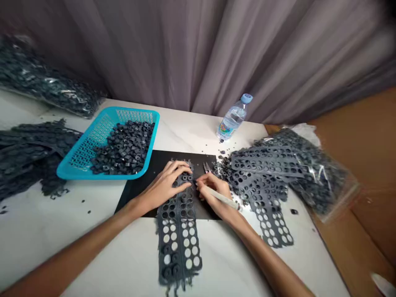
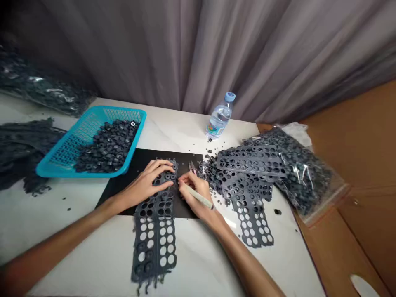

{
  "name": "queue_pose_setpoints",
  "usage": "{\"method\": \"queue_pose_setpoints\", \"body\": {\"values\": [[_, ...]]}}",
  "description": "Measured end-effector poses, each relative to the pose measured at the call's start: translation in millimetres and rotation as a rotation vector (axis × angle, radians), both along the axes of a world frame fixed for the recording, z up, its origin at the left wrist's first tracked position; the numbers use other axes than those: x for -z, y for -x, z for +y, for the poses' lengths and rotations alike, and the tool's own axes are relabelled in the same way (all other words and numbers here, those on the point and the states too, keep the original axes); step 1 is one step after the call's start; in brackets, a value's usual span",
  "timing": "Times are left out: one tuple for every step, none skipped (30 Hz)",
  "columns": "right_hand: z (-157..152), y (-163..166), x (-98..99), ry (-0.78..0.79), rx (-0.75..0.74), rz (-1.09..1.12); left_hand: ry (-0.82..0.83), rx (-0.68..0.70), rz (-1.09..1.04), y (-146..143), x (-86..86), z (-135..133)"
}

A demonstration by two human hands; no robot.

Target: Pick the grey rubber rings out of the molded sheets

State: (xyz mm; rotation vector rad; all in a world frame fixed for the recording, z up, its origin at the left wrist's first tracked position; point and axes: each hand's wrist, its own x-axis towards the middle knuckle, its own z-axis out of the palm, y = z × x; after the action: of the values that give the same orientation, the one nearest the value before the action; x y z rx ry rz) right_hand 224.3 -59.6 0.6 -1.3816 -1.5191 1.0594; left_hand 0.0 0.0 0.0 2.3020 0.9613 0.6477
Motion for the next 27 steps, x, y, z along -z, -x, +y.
{"method": "queue_pose_setpoints", "body": {"values": [[-0.6, -0.2, -0.7, 0.002, -0.004, -0.018, 0.005, -0.017, -0.006, 0.3, 1.9, -0.4], [-1.1, -0.3, -1.5, 0.003, -0.008, -0.033, 0.011, -0.032, -0.011, 0.7, 3.6, -0.8], [-1.6, -0.3, -2.3, 0.002, -0.013, -0.045, 0.016, -0.044, -0.015, 0.9, 5.0, -1.1], [-2.0, -0.2, -3.2, 0.001, -0.017, -0.055, 0.021, -0.054, -0.018, 1.2, 6.0, -1.2], [-2.3, 0.0, -4.0, -0.003, -0.023, -0.062, 0.026, -0.060, -0.019, 1.4, 6.6, -1.2], [-2.6, 0.2, -4.8, -0.007, -0.027, -0.065, 0.030, -0.064, -0.020, 1.5, 6.6, -1.2], [-2.8, 0.4, -5.4, -0.011, -0.028, -0.066, 0.033, -0.065, -0.022, 1.6, 6.2, -1.3], [-2.9, 0.7, -5.8, -0.014, -0.028, -0.069, 0.035, -0.064, -0.023, 1.6, 5.4, -1.3], [-3.1, 0.9, -6.1, -0.017, -0.028, -0.072, 0.036, -0.061, -0.025, 1.7, 4.3, -1.5], [-3.2, 1.0, -6.2, -0.018, -0.028, -0.072, 0.036, -0.058, -0.026, 1.7, 3.2, -1.7], [-3.4, 1.2, -6.3, -0.021, -0.025, -0.070, 0.035, -0.055, -0.027, 1.8, 2.1, -2.0], [-3.6, 1.4, -6.4, -0.022, -0.022, -0.065, 0.034, -0.051, -0.025, 1.8, 1.1, -2.2], [-3.9, 1.7, -6.7, -0.023, -0.015, -0.058, 0.033, -0.049, -0.022, 1.8, 0.4, -2.5], [-4.2, 2.0, -7.1, -0.024, -0.007, -0.050, 0.031, -0.047, -0.019, 1.8, -0.1, -2.8], [-4.4, 2.3, -7.7, -0.025, 0.001, -0.044, 0.029, -0.048, -0.015, 1.6, -0.5, -3.1], [-4.6, 2.7, -8.3, -0.025, 0.004, -0.041, 0.025, -0.051, -0.011, 1.4, -0.7, -3.5], [-4.6, 3.0, -8.8, -0.026, 0.003, -0.043, 0.015, -0.055, -0.006, 1.0, -0.9, -4.0], [-4.5, 3.3, -9.2, -0.026, 0.000, -0.048, -0.001, -0.057, 0.003, 0.5, -1.1, -4.6], [-4.3, 3.4, -9.4, -0.026, -0.002, -0.054, -0.025, -0.054, 0.016, -0.1, -1.3, -5.3], [-3.9, 3.4, -9.3, -0.023, -0.003, -0.060, -0.055, -0.047, 0.032, -0.7, -1.5, -6.1], [-3.4, 3.1, -8.9, -0.020, 0.001, -0.062, -0.085, -0.035, 0.052, -1.4, -1.6, -6.9], [-2.9, 2.7, -8.4, -0.014, 0.004, -0.062, -0.113, -0.020, 0.072, -1.9, -1.7, -7.5], [-2.3, 2.2, -7.6, -0.007, 0.006, -0.057, -0.133, -0.001, 0.092, -2.4, -1.7, -7.9], [-1.7, 1.6, -6.8, 0.000, 0.005, -0.048, -0.144, 0.017, 0.106, -2.6, -1.6, -8.0], [-1.2, 1.0, -6.0, 0.007, 0.000, -0.037, -0.147, 0.031, 0.115, -2.7, -1.4, -7.9], [-0.8, 0.5, -5.3, 0.014, -0.008, -0.025, -0.144, 0.041, 0.119, -2.6, -1.1, -7.6], [-0.4, 0.2, -4.8, 0.020, -0.018, -0.015, -0.141, 0.047, 0.118, -2.5, -0.9, -7.2]]}}
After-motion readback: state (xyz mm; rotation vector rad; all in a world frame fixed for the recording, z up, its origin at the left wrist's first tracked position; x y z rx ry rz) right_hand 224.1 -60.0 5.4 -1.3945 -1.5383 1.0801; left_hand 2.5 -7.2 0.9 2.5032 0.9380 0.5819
